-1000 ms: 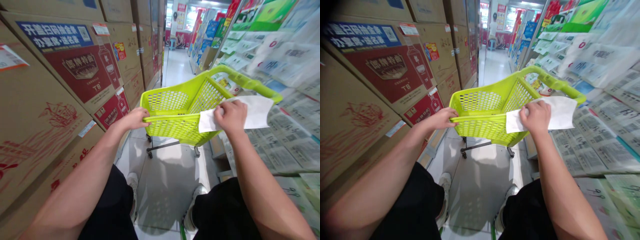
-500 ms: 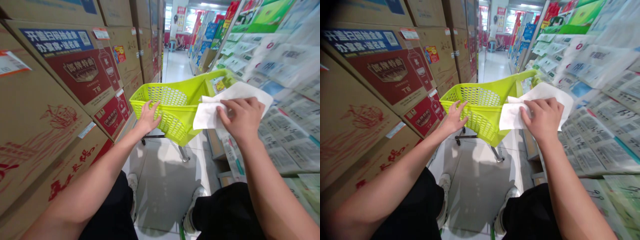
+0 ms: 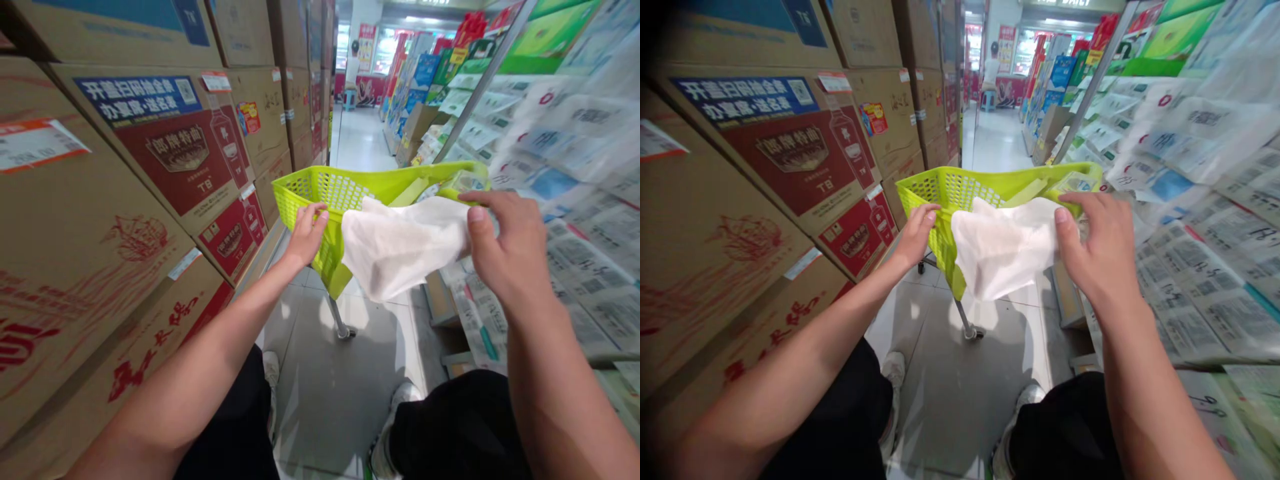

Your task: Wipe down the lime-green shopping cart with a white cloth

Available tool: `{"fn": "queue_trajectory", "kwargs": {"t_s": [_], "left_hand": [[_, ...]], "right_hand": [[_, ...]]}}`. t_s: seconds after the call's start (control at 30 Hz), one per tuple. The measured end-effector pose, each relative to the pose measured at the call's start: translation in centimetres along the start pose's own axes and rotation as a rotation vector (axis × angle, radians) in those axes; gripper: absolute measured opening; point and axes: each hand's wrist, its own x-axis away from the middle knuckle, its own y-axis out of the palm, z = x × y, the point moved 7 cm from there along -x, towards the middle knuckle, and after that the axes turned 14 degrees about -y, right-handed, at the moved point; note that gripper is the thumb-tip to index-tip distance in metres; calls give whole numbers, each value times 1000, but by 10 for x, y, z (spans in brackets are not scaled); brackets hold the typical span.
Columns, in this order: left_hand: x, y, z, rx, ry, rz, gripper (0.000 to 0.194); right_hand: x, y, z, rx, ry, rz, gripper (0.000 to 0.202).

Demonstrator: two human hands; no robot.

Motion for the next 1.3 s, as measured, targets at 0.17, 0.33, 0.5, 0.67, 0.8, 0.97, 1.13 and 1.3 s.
{"fn": "queue_trajectory", "kwargs": {"t_s": [0.17, 0.33, 0.5, 0.67, 0.8, 0.97, 1.13, 1.3], "left_hand": [[19, 7, 12, 352, -245, -196, 41], [13, -19, 15, 465, -154, 0, 31], [32, -59, 54, 426, 230, 279, 11], [51, -71, 91, 349, 401, 261, 29], [54, -61, 100, 234, 411, 82, 47], [56, -61, 97, 35, 466, 36, 46], [58, -64, 95, 27, 602, 136, 53], [56, -69, 93, 67, 636, 185, 57]], "right_hand": [[-5, -1, -38, -130, -57, 85, 22], [-2, 8, -66, -422, 69, 167, 18], [-9, 16, -46, -649, 273, 341, 21], [-45, 13, 9, -562, 247, 450, 27], [-60, 6, 40, -142, 158, 363, 33], [-46, 19, 48, 92, 313, 45, 42], [-63, 35, -27, -40, 8, -99, 48], [-65, 58, -118, -129, -275, -292, 53]]}}
